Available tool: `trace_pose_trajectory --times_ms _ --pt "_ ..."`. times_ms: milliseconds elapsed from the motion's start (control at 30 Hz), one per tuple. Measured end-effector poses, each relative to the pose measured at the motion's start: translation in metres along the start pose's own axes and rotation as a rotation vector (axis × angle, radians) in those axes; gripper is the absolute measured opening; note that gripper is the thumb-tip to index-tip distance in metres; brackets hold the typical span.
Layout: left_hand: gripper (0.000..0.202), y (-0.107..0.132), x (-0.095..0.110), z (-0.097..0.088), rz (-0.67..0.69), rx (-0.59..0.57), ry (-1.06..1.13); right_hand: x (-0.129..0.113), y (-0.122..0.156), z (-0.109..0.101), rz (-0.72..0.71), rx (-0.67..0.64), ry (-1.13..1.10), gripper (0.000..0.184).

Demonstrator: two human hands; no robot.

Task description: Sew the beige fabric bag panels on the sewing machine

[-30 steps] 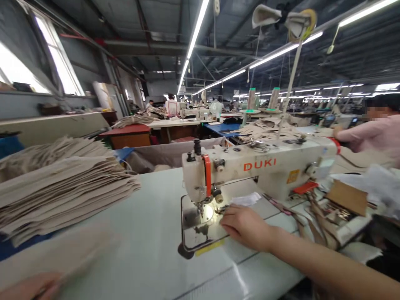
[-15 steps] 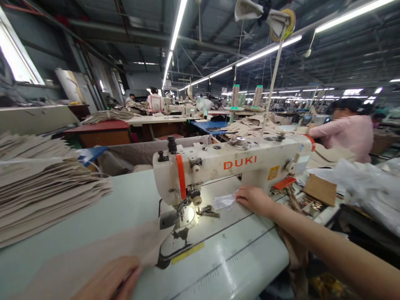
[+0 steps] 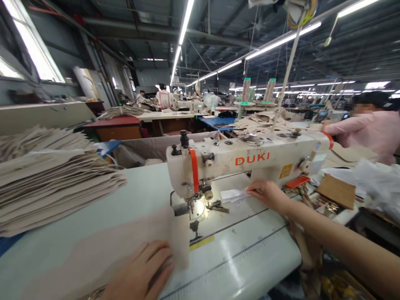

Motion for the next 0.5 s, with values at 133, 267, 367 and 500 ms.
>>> trace_pose_trajectory --times_ms 133,267,367,500 --pt "0.018 -0.002 0.01 -0.011 -0.044 0.015 -0.045 -0.031 0.014 -0.004 -0.077 -0.009 -0.11 0.021" --pt "0.031 0.003 0.014 -0.031 -0.074 0.175 -0.144 -0.086 0.021 0.011 -0.13 -0.065 -0.214 0.02" --pt "0.032 0.0 0.026 -0.045 0.026 0.235 -0.188 -0.127 0.009 0.037 -0.114 -0.072 -0.197 0.016" --pt "0.029 -0.016 0.035 -0.038 0.218 0.181 -0.253 -0.164 -0.016 0.075 -0.115 -0.145 -0.048 0.014"
Point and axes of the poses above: each hand's wrist, its own y-axis away from the middle knuckle, its own z-axis out of the palm, x = y × z, the point moved 3 cm from there along -y, towards the middle knuckle, and after that the axes turned 4 degrees about -y, right-handed, at the moved point
